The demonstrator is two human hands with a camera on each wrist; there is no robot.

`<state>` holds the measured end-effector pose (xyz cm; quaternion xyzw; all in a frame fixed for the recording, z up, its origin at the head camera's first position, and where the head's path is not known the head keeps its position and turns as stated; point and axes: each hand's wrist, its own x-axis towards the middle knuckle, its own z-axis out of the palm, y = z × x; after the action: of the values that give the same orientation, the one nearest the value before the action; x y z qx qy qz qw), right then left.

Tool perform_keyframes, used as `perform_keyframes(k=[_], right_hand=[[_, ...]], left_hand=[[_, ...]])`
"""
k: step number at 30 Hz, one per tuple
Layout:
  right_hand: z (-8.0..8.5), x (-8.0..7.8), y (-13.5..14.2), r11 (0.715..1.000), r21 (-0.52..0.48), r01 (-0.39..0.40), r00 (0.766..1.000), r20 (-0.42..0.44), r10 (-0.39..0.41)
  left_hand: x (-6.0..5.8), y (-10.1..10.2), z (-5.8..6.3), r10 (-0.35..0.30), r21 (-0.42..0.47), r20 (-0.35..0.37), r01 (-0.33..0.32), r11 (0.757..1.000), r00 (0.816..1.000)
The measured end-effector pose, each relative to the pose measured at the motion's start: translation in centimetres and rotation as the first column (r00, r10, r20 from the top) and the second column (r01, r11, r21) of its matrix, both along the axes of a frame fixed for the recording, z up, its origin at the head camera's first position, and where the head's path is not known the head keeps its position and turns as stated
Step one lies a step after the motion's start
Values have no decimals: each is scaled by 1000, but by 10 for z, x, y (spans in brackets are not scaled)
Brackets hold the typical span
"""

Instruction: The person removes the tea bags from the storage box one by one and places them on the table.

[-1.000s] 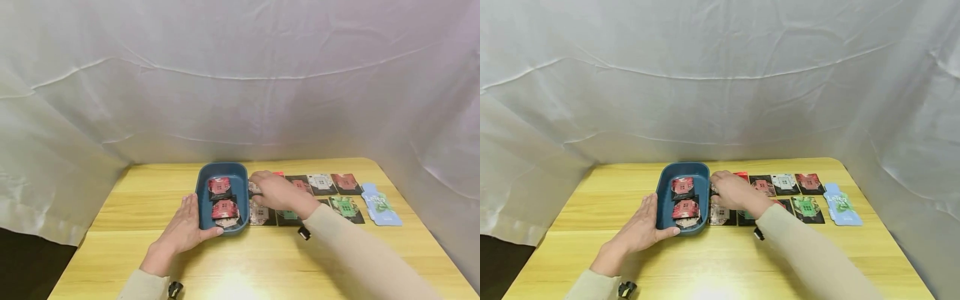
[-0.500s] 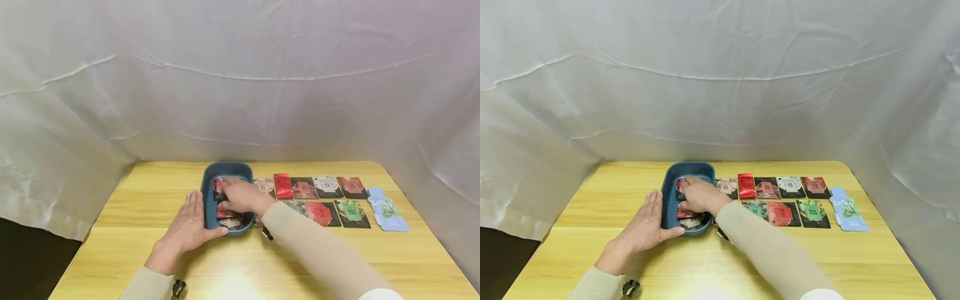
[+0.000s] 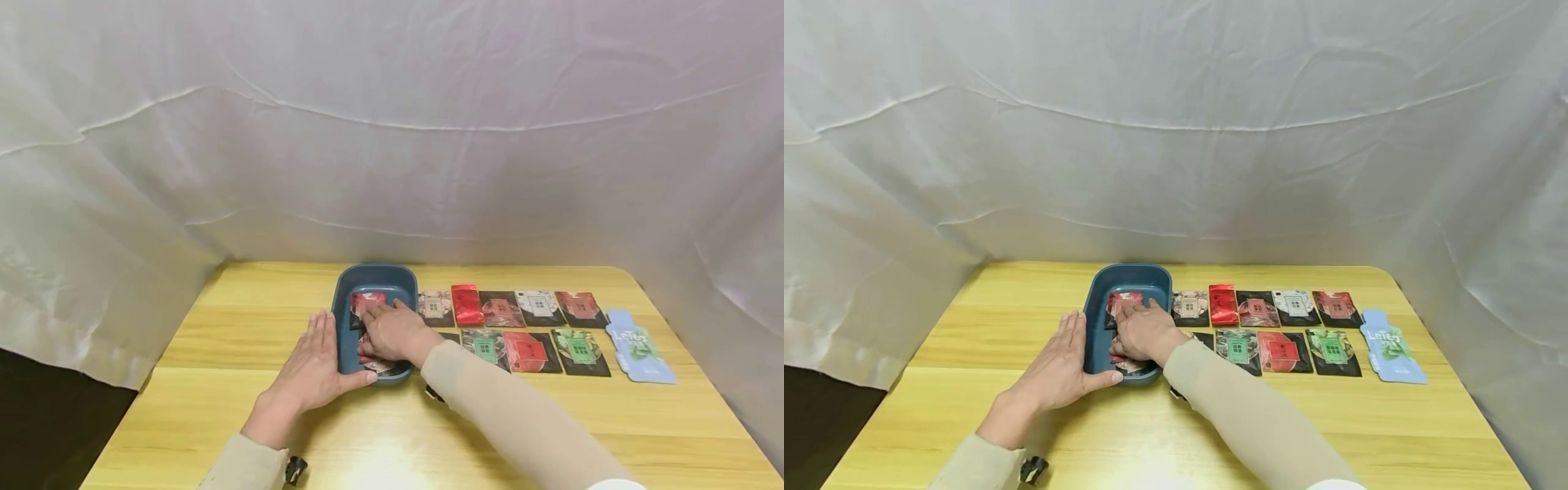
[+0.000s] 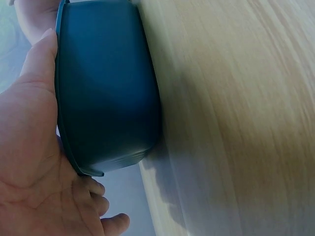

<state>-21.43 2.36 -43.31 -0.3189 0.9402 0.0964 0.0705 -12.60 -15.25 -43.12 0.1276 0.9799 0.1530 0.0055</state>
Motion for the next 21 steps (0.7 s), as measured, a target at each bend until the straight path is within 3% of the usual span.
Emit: perform_keyframes(k=[7,12,17,21], right_hand=[[-2,2,0,986,-88,-141,983,-132,129],[5,1,5,952,-211,-222,974,-87,208],[17,-5,6,932,-337,-134,991,-32,131],[24,-8,3,950,-312,-15,999,27,24]], left_hand=[[1,-3,0,11,0,7,-11,1000,1000],[1,-2,1,10,-6,0,-10,1000,1000],[1,0,3,7,-27,-4,-7,1000,1000],[2,0,4,8,-37,-14,-8,999,1000]])
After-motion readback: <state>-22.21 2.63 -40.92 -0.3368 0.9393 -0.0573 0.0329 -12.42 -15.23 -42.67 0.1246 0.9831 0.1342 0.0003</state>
